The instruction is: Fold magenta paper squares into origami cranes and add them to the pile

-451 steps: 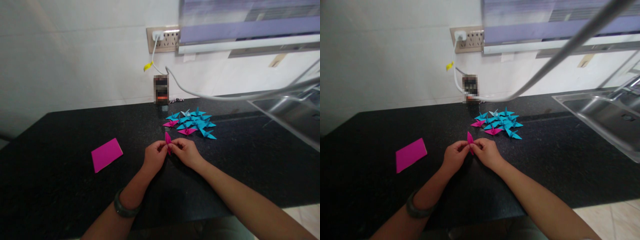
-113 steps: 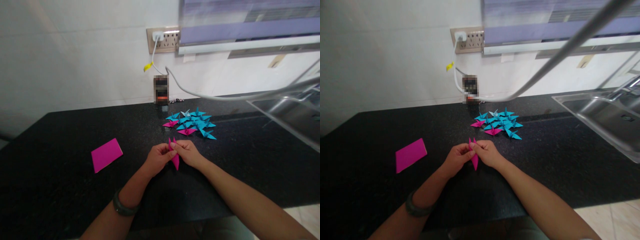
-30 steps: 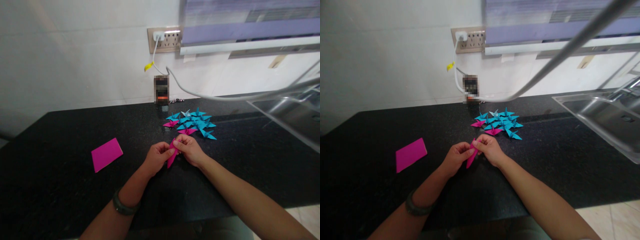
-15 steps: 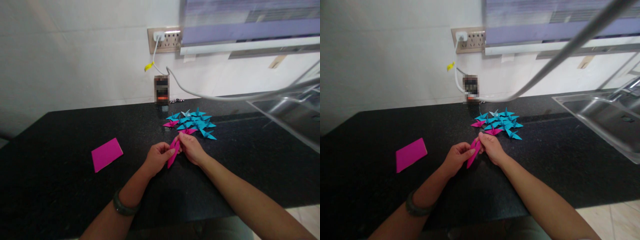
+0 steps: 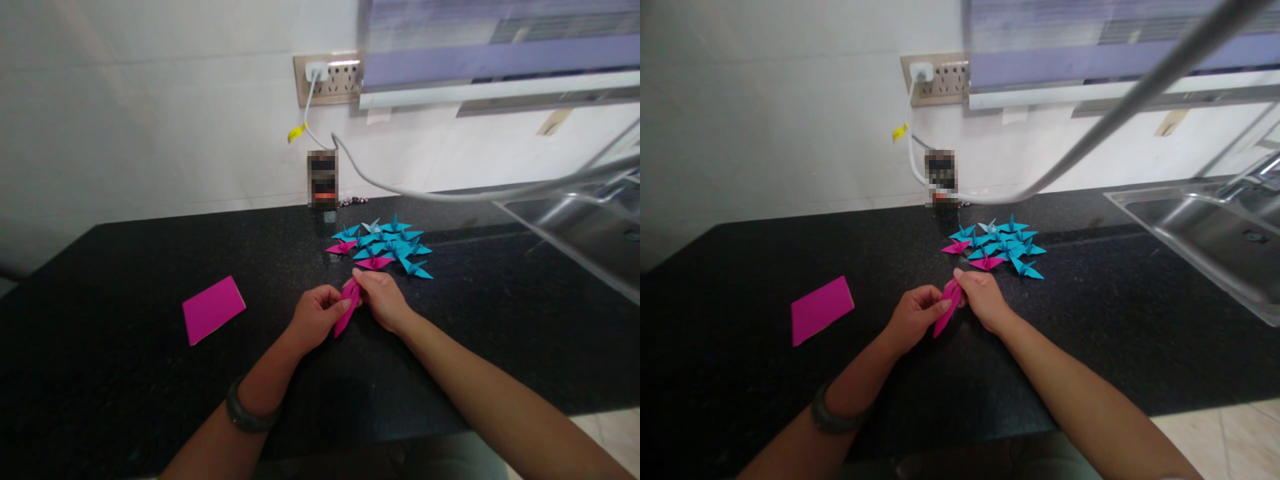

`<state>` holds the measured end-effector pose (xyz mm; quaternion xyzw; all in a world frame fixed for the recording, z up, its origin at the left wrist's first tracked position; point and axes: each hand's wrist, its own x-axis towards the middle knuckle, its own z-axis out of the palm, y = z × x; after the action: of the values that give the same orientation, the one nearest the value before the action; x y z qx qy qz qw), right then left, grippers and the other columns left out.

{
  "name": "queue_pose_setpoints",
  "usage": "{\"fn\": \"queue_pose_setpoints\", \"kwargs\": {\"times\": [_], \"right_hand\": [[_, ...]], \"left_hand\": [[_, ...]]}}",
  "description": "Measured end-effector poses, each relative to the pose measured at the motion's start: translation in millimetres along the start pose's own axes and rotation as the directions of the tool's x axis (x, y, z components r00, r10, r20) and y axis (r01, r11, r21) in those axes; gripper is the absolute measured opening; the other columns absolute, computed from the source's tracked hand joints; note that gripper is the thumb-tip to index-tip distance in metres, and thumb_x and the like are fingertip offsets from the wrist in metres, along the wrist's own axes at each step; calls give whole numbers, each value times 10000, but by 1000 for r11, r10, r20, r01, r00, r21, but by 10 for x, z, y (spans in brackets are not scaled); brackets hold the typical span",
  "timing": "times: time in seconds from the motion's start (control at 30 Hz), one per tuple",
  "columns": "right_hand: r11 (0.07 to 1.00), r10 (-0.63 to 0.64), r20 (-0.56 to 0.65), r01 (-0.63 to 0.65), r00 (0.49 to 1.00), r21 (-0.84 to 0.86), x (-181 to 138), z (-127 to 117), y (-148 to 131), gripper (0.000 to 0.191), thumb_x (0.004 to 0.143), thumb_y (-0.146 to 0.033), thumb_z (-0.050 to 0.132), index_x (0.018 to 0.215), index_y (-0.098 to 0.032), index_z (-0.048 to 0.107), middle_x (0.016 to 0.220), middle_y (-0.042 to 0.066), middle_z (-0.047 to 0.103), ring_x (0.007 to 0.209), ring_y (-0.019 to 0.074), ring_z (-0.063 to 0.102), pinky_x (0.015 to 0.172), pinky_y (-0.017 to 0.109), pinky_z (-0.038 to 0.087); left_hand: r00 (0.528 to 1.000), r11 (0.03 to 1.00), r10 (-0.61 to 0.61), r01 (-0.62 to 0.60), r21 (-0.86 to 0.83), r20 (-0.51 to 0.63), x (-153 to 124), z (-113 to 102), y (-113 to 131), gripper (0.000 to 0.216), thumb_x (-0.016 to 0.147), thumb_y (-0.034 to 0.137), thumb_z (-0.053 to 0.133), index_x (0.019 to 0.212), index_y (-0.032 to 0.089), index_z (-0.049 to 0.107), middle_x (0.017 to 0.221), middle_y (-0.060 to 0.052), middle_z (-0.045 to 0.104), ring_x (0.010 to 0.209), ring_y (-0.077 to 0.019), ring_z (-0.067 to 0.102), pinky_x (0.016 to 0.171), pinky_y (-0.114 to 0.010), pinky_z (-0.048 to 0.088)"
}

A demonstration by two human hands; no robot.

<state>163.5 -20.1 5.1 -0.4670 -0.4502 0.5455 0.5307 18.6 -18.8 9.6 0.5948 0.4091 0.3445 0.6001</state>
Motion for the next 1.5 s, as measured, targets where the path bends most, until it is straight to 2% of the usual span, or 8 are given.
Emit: {"fn": "queue_pose_setpoints", "kwargs": {"times": [0.1,0.3,0.53,0.6,0.77,0.9,1.27,1.5], "right_hand": [[998,15,21,-16,1000,58,16,-6,11,395,777,-497,485,640,-142,592,462,-24,492,390,70,404,410,210,321],[1000,-12,34,13,999,-19,-31,15,-29,258,616,-352,703,606,-149,544,513,-51,510,429,52,419,422,185,323],[996,-47,0,47,999,-70,-4,-14,-13,441,803,-480,453,526,-143,515,448,-26,476,400,60,407,428,206,318],[998,-14,33,16,999,-68,1,-14,-7,428,799,-504,442,580,-146,527,487,-25,497,398,58,408,424,206,322],[973,76,212,-26,974,-228,-37,17,2,276,658,-382,657,623,-150,511,507,-49,488,429,50,393,422,189,294],[960,92,226,-26,970,-278,-54,19,4,215,679,-331,622,633,-146,523,499,-54,470,427,49,377,424,192,284],[957,99,308,-6,946,-289,-77,26,11,215,716,-341,569,652,-136,552,527,-40,488,464,57,392,450,196,290],[944,72,285,27,956,-329,-72,4,-43,312,741,-369,532,536,-135,505,472,-40,433,437,51,328,429,198,246]], "left_hand": [[999,1000,9,-9,-8,-46,11,-5,-9,240,676,351,627,616,144,522,515,46,487,457,-64,392,458,-202,292],[994,999,35,-39,-35,-106,30,-8,-25,244,674,355,630,622,142,523,512,48,485,462,-66,402,462,-199,303],[998,994,15,-21,-111,-54,30,7,-31,223,671,343,643,672,135,563,571,23,548,505,-77,458,495,-203,350],[996,983,10,-26,-182,-89,35,8,-18,221,675,340,643,715,134,573,625,5,581,548,-88,498,531,-211,389],[984,946,-29,-30,-322,-176,53,1,-4,248,649,330,672,773,141,570,646,13,585,565,-90,528,560,-222,443],[981,931,-41,-32,-365,-190,58,0,-12,235,639,317,685,756,145,576,642,20,591,559,-86,535,578,-235,465],[984,966,-13,-33,-255,-177,25,-41,-20,138,659,260,672,683,124,662,611,0,614,563,-90,521,569,-219,416],[978,970,-6,-45,-238,-208,32,-20,-26,148,651,278,678,712,143,678,638,1,631,572,-90,526,571,-214,414]]}}
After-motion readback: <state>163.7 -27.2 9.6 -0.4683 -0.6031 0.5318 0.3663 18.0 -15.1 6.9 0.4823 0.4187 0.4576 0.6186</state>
